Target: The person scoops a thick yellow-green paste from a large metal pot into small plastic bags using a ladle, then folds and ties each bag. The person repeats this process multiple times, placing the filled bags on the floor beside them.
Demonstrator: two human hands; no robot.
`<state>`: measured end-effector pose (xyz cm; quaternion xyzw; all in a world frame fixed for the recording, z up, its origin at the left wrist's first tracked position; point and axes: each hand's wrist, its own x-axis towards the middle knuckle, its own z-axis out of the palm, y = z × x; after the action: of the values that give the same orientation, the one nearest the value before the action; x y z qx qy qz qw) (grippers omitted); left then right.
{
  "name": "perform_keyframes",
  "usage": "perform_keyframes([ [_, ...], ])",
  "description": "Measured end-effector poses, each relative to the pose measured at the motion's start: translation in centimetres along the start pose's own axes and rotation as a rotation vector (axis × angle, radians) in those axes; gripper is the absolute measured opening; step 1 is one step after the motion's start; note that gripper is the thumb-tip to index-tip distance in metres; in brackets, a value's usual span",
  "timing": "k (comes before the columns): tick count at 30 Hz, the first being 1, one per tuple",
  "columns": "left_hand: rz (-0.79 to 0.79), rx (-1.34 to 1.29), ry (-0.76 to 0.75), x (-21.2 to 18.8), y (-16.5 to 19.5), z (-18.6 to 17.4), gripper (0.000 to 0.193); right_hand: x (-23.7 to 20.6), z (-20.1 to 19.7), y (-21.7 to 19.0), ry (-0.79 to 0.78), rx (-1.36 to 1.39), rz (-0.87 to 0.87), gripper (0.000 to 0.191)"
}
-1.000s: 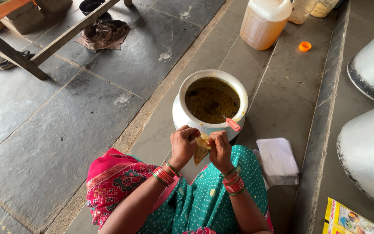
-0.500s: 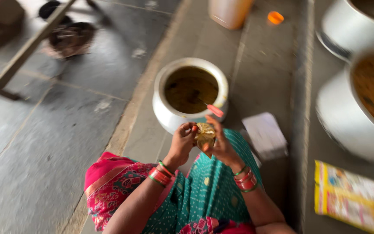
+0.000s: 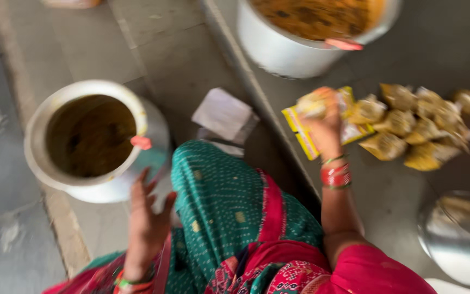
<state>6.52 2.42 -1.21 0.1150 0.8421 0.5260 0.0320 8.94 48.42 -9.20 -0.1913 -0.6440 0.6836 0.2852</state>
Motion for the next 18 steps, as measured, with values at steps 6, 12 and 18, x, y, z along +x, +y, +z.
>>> perform_keyframes([
  [6, -0.060, 0.219, 0.009, 1.0, -0.5, -2.1, 0.078, 3.8, -16.1, 0.3, 0.786, -0.908, -0.433, 0.105],
  [12, -0.033, 0.310, 0.013, 1.5, -0.7, -2.2, 0.072, 2.9, -10.4, 3.9, 0.548, -1.046, -0.295, 0.060],
  [18, 0.161, 0.329, 0.184, 2.3, 0.0, -3.0, 0.059, 0.4, 6.7, 8.4, -0.104, -0.754, -0.436, 0.018],
])
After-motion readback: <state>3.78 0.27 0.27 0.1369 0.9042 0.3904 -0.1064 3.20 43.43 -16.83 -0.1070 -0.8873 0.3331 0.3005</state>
